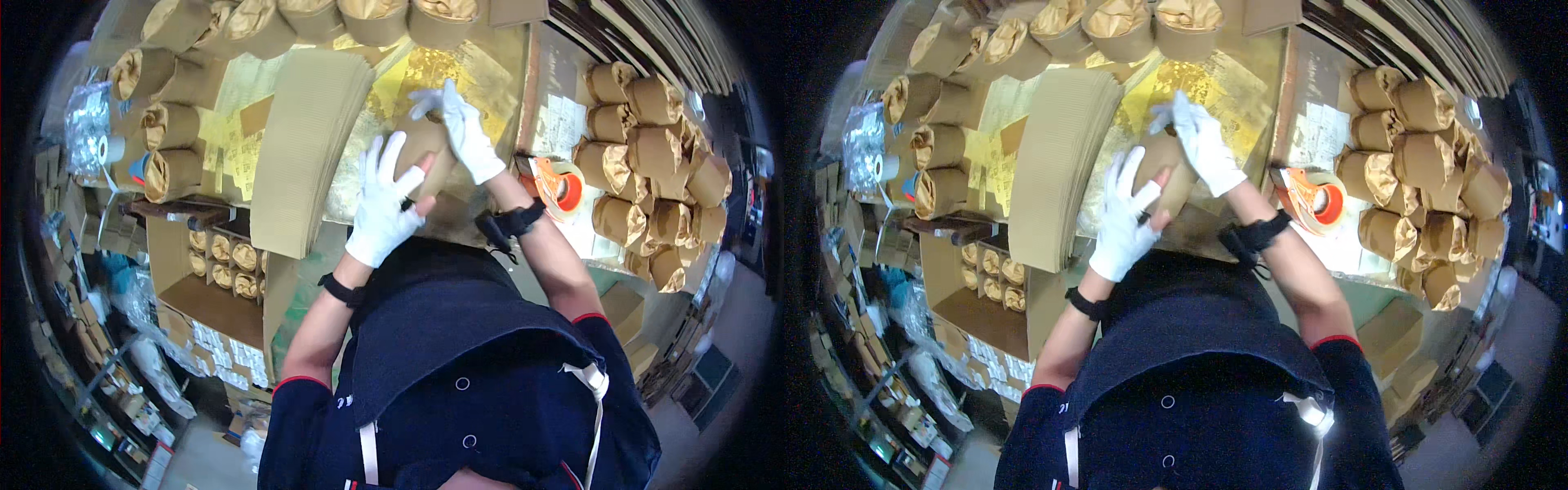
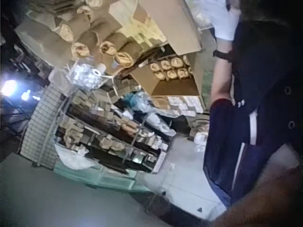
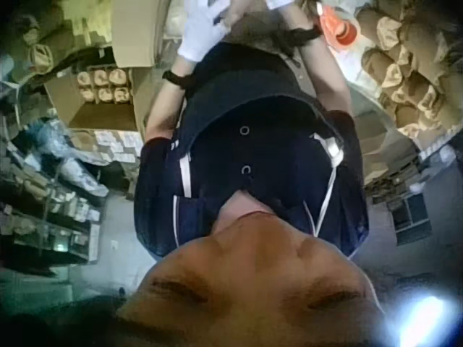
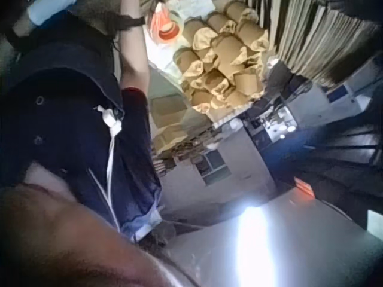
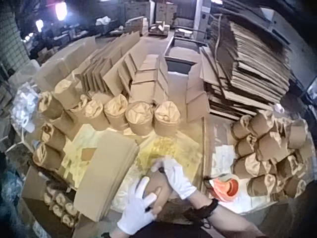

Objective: The person wraps several cylindrical objects in brown paper, secures them with tape, and then packs them into a large cardboard box.

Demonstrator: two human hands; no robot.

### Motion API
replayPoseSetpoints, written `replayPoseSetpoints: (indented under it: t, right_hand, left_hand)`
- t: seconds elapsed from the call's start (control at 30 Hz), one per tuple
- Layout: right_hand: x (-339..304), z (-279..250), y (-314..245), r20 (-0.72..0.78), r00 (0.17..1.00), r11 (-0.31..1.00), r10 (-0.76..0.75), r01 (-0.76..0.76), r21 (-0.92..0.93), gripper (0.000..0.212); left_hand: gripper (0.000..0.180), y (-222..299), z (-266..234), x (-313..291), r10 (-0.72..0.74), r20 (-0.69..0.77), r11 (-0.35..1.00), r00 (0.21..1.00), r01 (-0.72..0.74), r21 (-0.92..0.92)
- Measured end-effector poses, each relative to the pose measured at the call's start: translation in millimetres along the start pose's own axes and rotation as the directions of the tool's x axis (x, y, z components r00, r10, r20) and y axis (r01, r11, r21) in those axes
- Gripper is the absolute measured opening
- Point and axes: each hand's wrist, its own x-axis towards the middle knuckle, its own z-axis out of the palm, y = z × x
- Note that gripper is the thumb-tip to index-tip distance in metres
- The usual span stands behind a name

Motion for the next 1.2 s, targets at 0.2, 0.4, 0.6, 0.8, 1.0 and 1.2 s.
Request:
replayPoseSetpoints:
  t: [0.2, 0.4, 0.6, 0.8, 1.0, 1.2]
  right_hand:
    - [-101.4, -138.8, -38.5, -0.022, 0.994, 0.212, 0.106, -0.044, -0.976, 0.021]
    - [-168.4, -152.3, 10.5, -0.093, 0.995, -0.02, 0.035, -0.092, -0.996, 0.066]
    - [-178.4, -167.9, -20.1, -0.146, 0.804, 0.815, 0.576, -0.579, 0.029, 0.049]
    - [-129.1, -96.7, -69.1, 0.049, 0.697, 0.678, 0.716, -0.676, -0.288, 0.064]
    - [-112.1, -85.4, -50.1, 0.093, 0.727, 0.707, 0.681, -0.619, -0.342, 0.071]
    - [-136.2, -99.4, -47.6, -0.111, 0.623, 0.513, 0.775, -0.721, -0.466, 0.068]
  left_hand:
    - [0.073, -2.2, 10.8, 4.6, -0.014, 0.072, 0.998, 0.997, 0.009, 0.07]
    - [0.11, 42.7, 10.2, 20.1, -0.298, 0.198, 0.942, 0.934, 0.254, 0.221]
    - [0.112, 50.3, 25.0, 5.8, -0.204, 0.108, 0.912, 0.973, 0.149, 0.383]
    - [0.103, 39.1, 10.7, 16.2, 0.001, 0.067, 0.942, 0.998, -0.023, 0.335]
    - [0.097, 3.1, 4.7, 15.1, -0.174, 0.073, 0.977, 0.982, 0.162, 0.142]
    - [0.107, -17.1, -14.4, 43.4, -0.328, 0.217, 0.935, 0.92, 0.349, -0.069]
